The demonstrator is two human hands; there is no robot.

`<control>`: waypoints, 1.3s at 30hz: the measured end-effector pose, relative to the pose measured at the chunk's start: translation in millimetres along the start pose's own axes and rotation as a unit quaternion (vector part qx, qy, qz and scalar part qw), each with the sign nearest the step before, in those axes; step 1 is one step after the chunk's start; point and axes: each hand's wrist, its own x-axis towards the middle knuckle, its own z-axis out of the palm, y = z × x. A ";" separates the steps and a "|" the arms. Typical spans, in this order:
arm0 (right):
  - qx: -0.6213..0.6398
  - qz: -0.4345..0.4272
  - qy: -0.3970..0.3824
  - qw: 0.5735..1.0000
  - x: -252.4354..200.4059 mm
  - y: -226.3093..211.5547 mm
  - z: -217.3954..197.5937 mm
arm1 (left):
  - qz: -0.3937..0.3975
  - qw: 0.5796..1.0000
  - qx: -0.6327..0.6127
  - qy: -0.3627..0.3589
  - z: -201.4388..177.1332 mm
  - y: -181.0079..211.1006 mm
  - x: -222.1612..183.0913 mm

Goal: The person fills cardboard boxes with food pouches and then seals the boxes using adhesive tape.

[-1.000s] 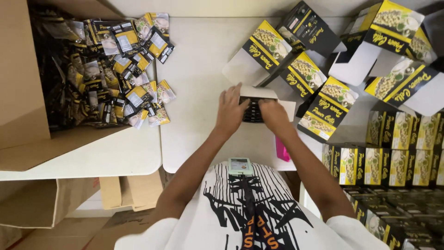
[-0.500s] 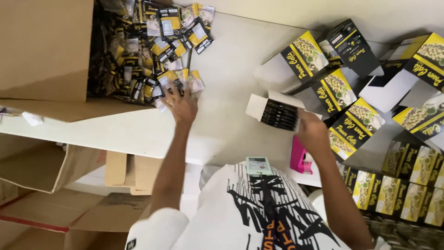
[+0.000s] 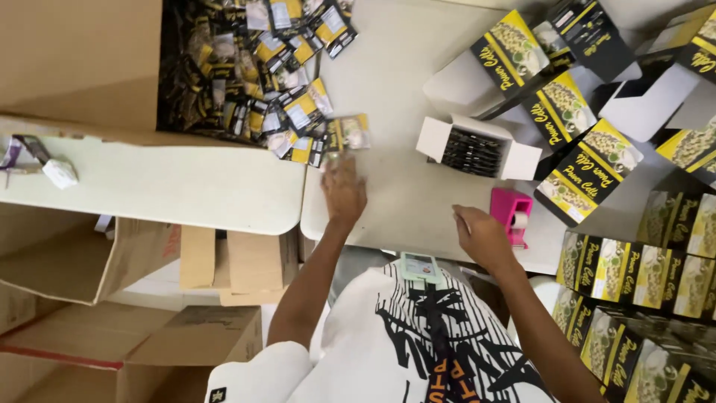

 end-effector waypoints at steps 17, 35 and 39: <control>-0.073 -0.232 0.046 0.969 133.5 -84.2 166.6 | -0.003 0.998 -0.017 0.068 -10.8 -88.2 -3.6; -0.172 -0.085 0.043 0.981 10.5 -5.1 170.0 | 0.214 0.975 -0.042 -0.047 -52.0 -26.0 -39.3; -0.063 -0.052 -0.057 0.995 20.5 -5.1 139.3 | 0.227 0.972 0.018 -0.056 -32.6 -32.1 -33.2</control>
